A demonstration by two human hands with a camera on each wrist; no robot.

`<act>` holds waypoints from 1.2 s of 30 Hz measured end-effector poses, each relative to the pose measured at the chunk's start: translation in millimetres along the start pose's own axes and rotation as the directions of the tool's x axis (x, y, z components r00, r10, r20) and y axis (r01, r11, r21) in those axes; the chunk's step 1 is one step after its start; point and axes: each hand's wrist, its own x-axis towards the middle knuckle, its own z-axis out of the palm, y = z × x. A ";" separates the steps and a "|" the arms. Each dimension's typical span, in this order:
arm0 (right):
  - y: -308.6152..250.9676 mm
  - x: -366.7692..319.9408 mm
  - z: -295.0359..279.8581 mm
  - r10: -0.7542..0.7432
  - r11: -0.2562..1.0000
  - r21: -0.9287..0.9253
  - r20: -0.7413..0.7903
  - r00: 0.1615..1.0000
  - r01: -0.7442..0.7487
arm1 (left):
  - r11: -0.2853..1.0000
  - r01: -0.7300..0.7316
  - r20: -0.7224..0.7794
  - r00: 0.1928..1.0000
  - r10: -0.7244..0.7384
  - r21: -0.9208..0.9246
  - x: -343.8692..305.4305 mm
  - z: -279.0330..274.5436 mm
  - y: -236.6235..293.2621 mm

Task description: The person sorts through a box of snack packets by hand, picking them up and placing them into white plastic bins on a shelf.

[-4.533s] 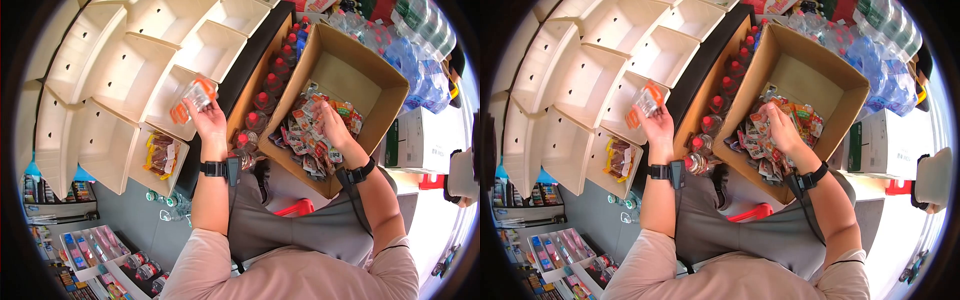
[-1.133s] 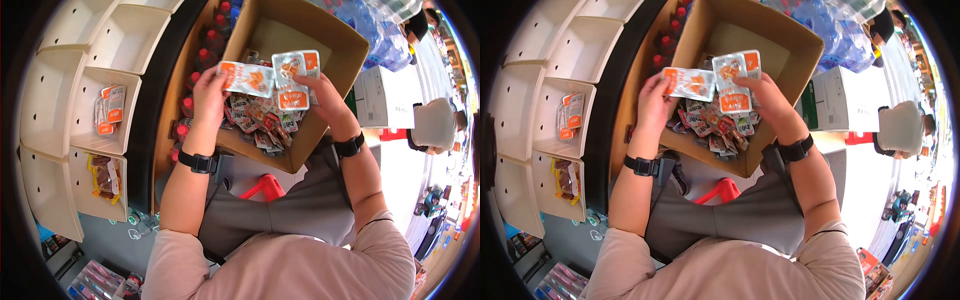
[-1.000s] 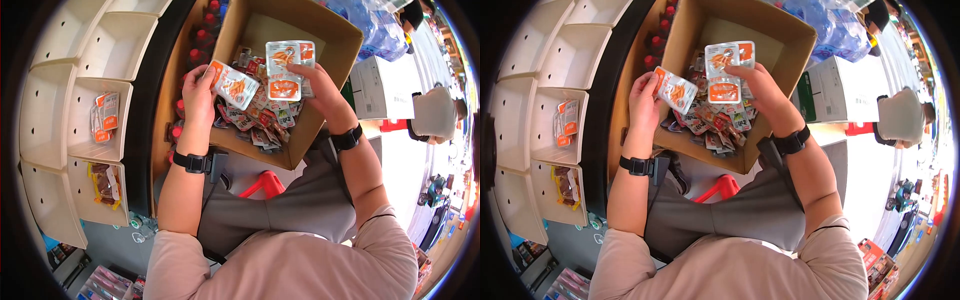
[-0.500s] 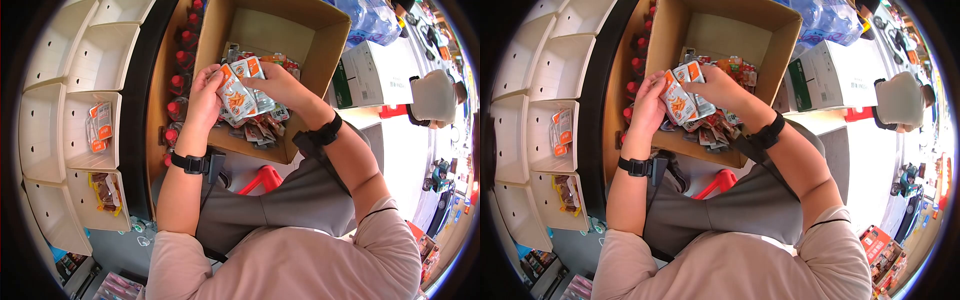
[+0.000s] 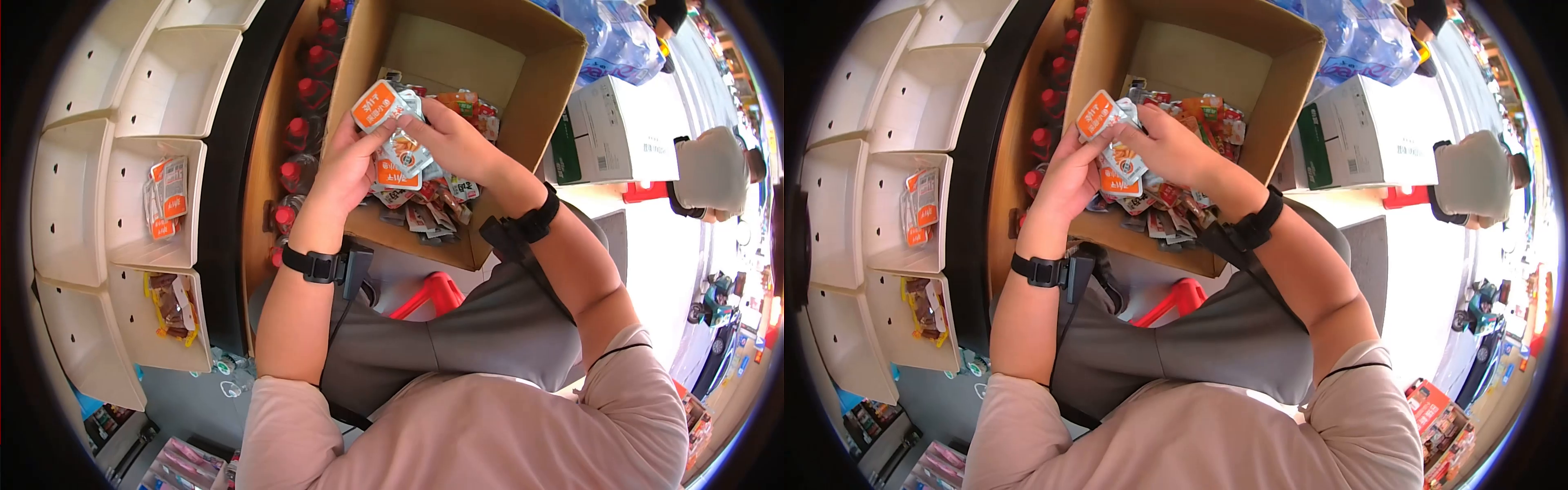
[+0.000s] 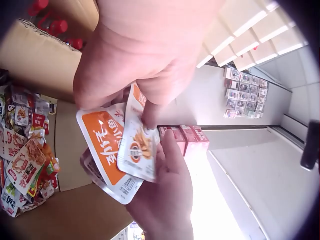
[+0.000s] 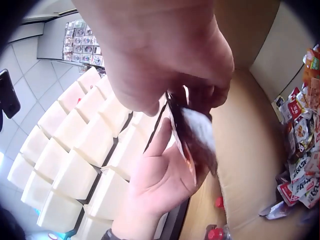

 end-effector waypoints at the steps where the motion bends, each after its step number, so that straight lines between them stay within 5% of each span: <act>1: 8.4 5.8 -1.8 -0.047 0.995 -0.085 -0.053 0.998 0.042 | 0.999 -0.045 -0.008 0.999 0.046 0.026 0.8 -0.9 0.3; 2: 15.8 9.7 -3.1 -0.098 0.982 -0.170 -0.101 0.990 0.080 | 0.995 -0.090 -0.015 0.996 0.091 0.052 1.9 -2.4 1.2; 3: 8.8 10.4 -4.0 -0.018 1.000 0.015 -0.171 0.985 0.020 | 0.992 -0.128 -0.102 0.987 0.127 -0.007 3.6 -4.7 2.6; 4: 22.1 16.4 -10.9 -0.127 0.990 -0.096 -0.274 0.953 0.105 | 0.980 -0.201 -0.163 0.967 0.196 -0.009 6.7 -10.0 4.0; 6: 45.4 26.4 -20.4 0.006 1.000 0.021 -0.316 0.949 0.001 | 0.941 -0.339 -0.280 0.903 0.325 0.000 13.7 -22.4 6.6; 10: 108.5 32.7 -27.8 0.239 0.933 -0.259 -0.069 0.969 -0.249 | 0.912 -0.409 -0.394 0.843 0.366 -0.030 16.4 -38.9 16.1; 13: 166.4 23.5 1.2 0.483 0.744 -0.579 0.121 0.867 -0.334 | 0.919 -0.389 -0.334 0.876 0.348 -0.061 12.9 -43.6 21.7; 16: 216.2 13.2 40.6 0.457 0.652 -0.706 0.074 0.887 -0.277 | 0.910 -0.408 -0.331 0.871 0.363 -0.074 11.9 -48.5 19.8; 19: 241.1 -5.7 77.0 0.276 0.523 -0.836 -0.016 0.961 -0.164 | 0.918 -0.395 -0.388 0.851 0.353 -0.032 6.6 -40.9 26.3; 27: 233.9 9.6 24.8 0.377 0.739 -0.593 -0.029 0.926 -0.320 | 0.917 -0.393 -0.360 0.867 0.344 -0.069 8.5 -49.5 30.7; 30: 271.7 8.2 -5.0 0.354 0.929 -0.139 0.069 0.933 -0.342 | 0.909 -0.408 -0.347 0.866 0.359 -0.079 10.3 -51.5 30.2; 31: 254.5 11.5 -15.6 0.479 0.845 -0.312 0.078 0.875 -0.434 | 0.910 -0.409 -0.347 0.864 0.364 -0.066 10.0 -50.9 30.6; 34: 188.6 2.8 -23.3 0.500 0.836 -0.280 0.034 0.865 -0.472 | 0.909 -0.411 -0.332 0.869 0.368 -0.069 7.1 -47.1 33.4; 36: 193.8 4.5 -36.1 0.459 0.821 -0.386 0.009 0.889 -0.420 | 0.908 -0.413 -0.336 0.867 0.368 -0.072 3.9 -44.2 34.3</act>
